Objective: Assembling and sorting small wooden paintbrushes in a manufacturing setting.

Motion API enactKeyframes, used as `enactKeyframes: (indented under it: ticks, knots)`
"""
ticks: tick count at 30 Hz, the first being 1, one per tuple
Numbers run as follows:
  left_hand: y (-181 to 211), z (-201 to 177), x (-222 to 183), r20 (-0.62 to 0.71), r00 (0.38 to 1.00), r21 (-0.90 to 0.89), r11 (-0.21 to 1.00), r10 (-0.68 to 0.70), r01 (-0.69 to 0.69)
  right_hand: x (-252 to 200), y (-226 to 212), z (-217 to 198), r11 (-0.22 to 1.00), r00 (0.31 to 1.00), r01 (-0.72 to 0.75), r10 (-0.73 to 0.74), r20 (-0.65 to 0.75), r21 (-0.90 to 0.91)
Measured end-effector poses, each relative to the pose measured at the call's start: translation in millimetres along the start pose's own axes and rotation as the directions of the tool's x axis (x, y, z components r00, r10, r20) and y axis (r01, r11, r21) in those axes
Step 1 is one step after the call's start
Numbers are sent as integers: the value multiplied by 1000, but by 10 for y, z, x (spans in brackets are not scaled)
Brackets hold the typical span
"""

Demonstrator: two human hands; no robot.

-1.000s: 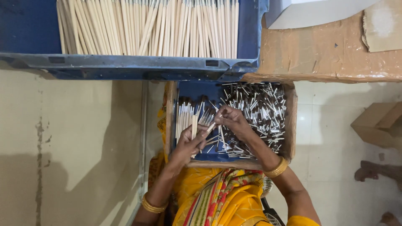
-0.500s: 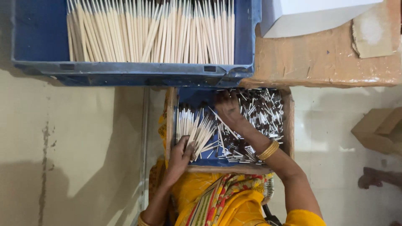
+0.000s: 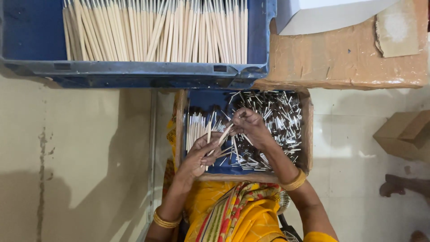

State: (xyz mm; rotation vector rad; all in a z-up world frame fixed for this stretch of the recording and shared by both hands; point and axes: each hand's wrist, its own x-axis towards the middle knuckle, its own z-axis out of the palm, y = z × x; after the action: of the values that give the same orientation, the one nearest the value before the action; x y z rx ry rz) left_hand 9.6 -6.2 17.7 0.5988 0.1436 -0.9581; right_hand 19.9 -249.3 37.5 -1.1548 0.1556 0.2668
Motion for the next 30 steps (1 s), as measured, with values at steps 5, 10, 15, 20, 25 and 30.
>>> enactKeyframes:
  ticks: [5,10,15,20,25,30]
  knots:
    - [-66,-26,-48,78,997,-76,997,-16,22,-47,62,-77,993,995,-9,-3,103,118]
    - [-49,10,-61,80,997,-76,997,-10,16,-67,87,-98,996,995,6,-15,99,88]
    - [3,90,-77,29,999,21,1000,19,-20,-114,16,-10,1000,998,-4,2,65,24]
    - [-49,38,-57,-13,996,183,979,91,-87,-110,150,-29,995,997,20,-14,71,-96]
    - [-115,68,-109,32,905,720,619,424,-315,-96,475,-91,993,1000,28,-27,9,-117]
    - [-83,-24,-191,284,694,955,-261,661,-142,249,200,-62,432,984,-91,177,-14,-897]
